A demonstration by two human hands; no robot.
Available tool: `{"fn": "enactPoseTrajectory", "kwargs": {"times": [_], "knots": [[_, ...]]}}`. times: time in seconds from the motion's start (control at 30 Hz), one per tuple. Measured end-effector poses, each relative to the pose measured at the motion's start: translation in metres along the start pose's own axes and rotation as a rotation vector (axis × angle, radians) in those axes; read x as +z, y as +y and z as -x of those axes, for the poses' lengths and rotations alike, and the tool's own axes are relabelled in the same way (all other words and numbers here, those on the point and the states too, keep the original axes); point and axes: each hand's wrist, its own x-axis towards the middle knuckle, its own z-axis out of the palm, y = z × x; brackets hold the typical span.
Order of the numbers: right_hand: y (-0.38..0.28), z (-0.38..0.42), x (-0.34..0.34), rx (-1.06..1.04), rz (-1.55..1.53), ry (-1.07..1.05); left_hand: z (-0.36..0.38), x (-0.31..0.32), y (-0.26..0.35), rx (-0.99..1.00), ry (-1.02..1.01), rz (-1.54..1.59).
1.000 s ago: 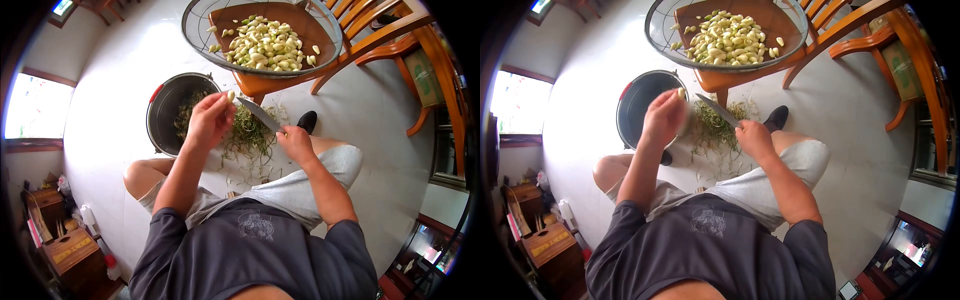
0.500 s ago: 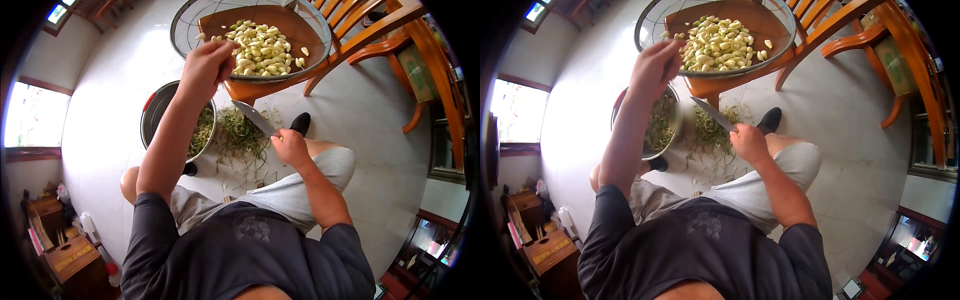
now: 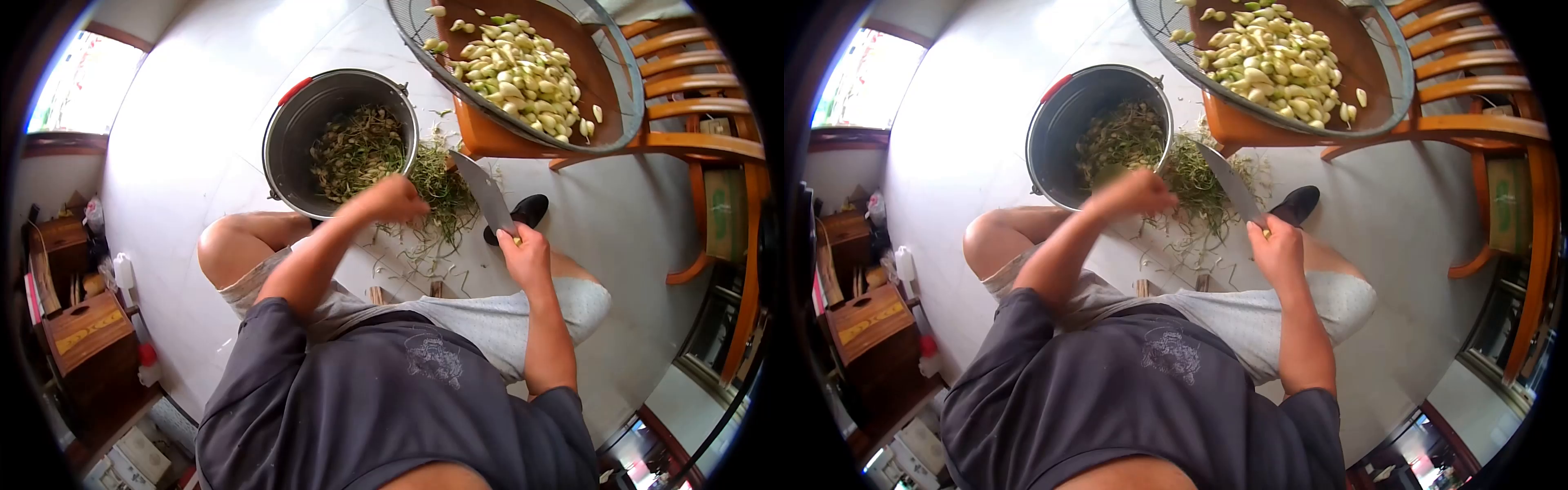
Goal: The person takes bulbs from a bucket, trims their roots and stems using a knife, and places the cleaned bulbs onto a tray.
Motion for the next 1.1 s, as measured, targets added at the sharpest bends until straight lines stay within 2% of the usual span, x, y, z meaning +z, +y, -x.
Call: {"fn": "enactPoseTrajectory", "kwargs": {"times": [0.03, 0.1, 0.17, 0.27, 0.4, 0.5, 0.53, 0.63, 0.73, 0.83, 0.93, 1.0, 1.1], "knots": [[-0.006, -0.001, 0.0, 0.024, -0.015, -0.029, 0.003, -0.026, -0.006, -0.05, 0.077, 0.229], [-0.019, -0.002, 0.001, 0.079, -0.046, -0.084, -0.008, -0.065, -0.035, -0.185, 0.32, 0.32], [-0.019, -0.004, 0.006, 0.034, -0.04, -0.119, -0.047, -0.085, -0.111, -0.261, 0.516, 0.474], [-0.025, -0.005, 0.012, 0.028, -0.036, -0.172, -0.087, -0.09, -0.188, -0.46, 0.747, 0.745], [-0.024, -0.009, 0.017, 0.022, -0.011, -0.208, -0.132, -0.083, -0.245, -0.415, 0.775, 0.746], [-0.023, -0.014, 0.02, 0.032, 0.003, -0.234, -0.171, -0.077, -0.27, -0.575, 0.658, 0.474], [-0.024, -0.015, 0.02, 0.036, 0.005, -0.241, -0.182, -0.083, -0.275, -0.557, 0.325, -0.191], [-0.027, -0.018, 0.021, 0.018, 0.004, -0.246, -0.191, -0.077, -0.273, -0.683, 0.503, -0.054], [-0.035, -0.017, 0.018, 0.006, 0.0, -0.249, -0.182, -0.085, -0.267, -0.575, 0.373, -0.103], [-0.032, -0.013, 0.018, -0.072, -0.011, -0.189, -0.129, -0.084, -0.233, -0.37, 0.799, 0.548], [-0.032, -0.007, 0.016, -0.097, -0.049, -0.162, -0.083, -0.094, -0.185, -0.308, 0.875, 0.883], [-0.034, -0.002, 0.013, -0.039, -0.104, -0.174, -0.06, -0.095, -0.158, -0.158, 0.848, 0.959], [-0.038, 0.002, 0.009, -0.139, -0.121, -0.127, -0.024, -0.085, -0.108, 0.083, 0.743, 1.03]]}}
